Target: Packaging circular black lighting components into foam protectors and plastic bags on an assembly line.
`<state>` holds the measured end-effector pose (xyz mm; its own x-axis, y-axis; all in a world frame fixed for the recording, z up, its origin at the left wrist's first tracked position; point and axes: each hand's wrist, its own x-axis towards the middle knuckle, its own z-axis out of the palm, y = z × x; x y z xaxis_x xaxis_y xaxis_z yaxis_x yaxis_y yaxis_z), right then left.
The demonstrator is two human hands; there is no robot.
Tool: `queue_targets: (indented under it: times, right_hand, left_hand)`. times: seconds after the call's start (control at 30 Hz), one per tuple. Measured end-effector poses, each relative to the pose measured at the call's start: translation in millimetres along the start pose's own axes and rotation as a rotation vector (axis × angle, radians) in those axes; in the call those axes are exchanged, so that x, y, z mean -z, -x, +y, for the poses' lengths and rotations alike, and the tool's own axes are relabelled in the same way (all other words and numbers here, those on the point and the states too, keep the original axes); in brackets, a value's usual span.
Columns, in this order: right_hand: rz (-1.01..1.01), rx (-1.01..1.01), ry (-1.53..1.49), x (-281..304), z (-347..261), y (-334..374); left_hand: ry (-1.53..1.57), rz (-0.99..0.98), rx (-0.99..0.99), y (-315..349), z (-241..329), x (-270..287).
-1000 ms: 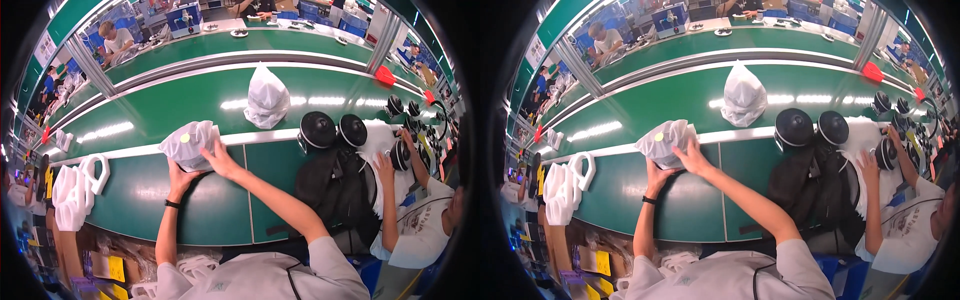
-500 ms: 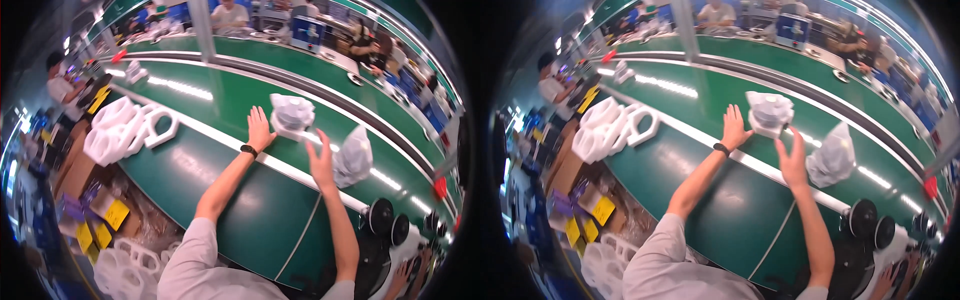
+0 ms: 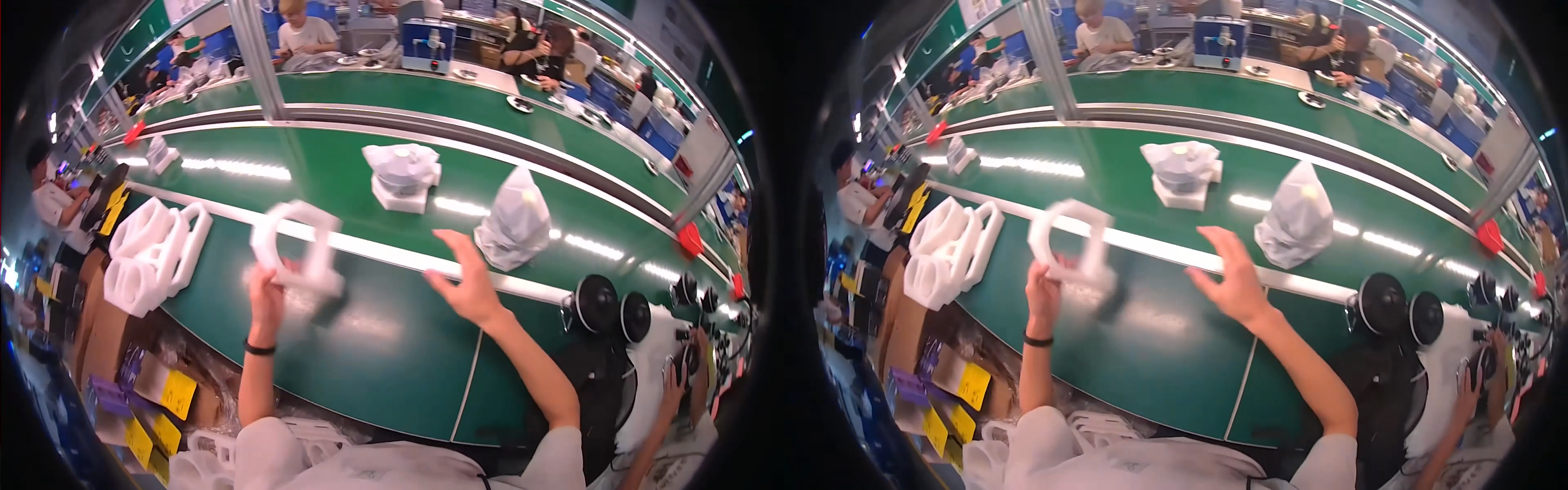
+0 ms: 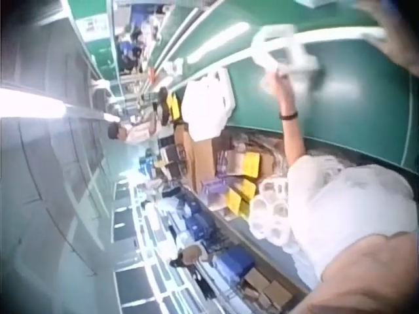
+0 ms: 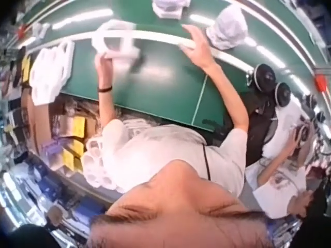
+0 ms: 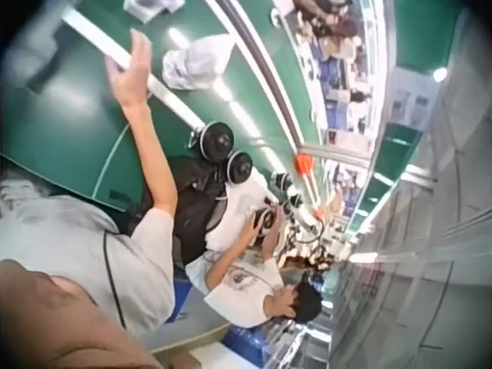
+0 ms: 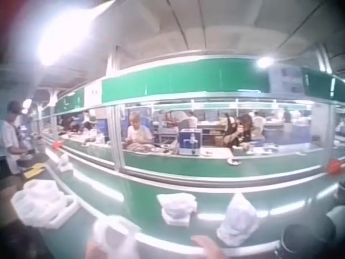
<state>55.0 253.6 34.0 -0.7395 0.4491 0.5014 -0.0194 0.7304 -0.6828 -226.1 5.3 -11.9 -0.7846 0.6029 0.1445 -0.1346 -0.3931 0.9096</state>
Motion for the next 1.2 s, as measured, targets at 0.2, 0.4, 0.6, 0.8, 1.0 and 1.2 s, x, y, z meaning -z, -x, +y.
queue_targets:
  times: [0.2, 0.4, 0.6, 0.8, 1.0, 1.2]
  right_hand:
    - [-0.313, -0.175, -0.028, -37.4, -14.4, 30.8]
    - [-0.005, -0.051, 0.016, -14.4, -2.5, 41.9]
    - [0.045, 0.627, 0.616, -9.5, -55.1, 77.0]
    - [-0.114, 0.75, 0.549, -3.1, -46.6, 155.3]
    - [-0.553, 0.409, 0.449, -12.2, -26.0, 172.3]
    - [-0.006, 0.131, 0.174, 73.8, 32.4, 53.4]
  left_hand:
    - [0.733, -0.237, 0.472, 60.0, -59.8, -76.3]
    - [-0.255, -0.227, 0.08, 72.8, -99.4, -86.6]
    - [-0.764, -0.403, -0.087, 65.1, -117.7, -51.8]
    - [-1.491, -0.288, -0.13, 110.0, -55.6, -30.0]
    - [-0.279, -0.29, 0.177, 169.0, -59.1, -102.9]
    - [-1.166, -0.71, -0.29, 76.3, -59.9, -155.6]
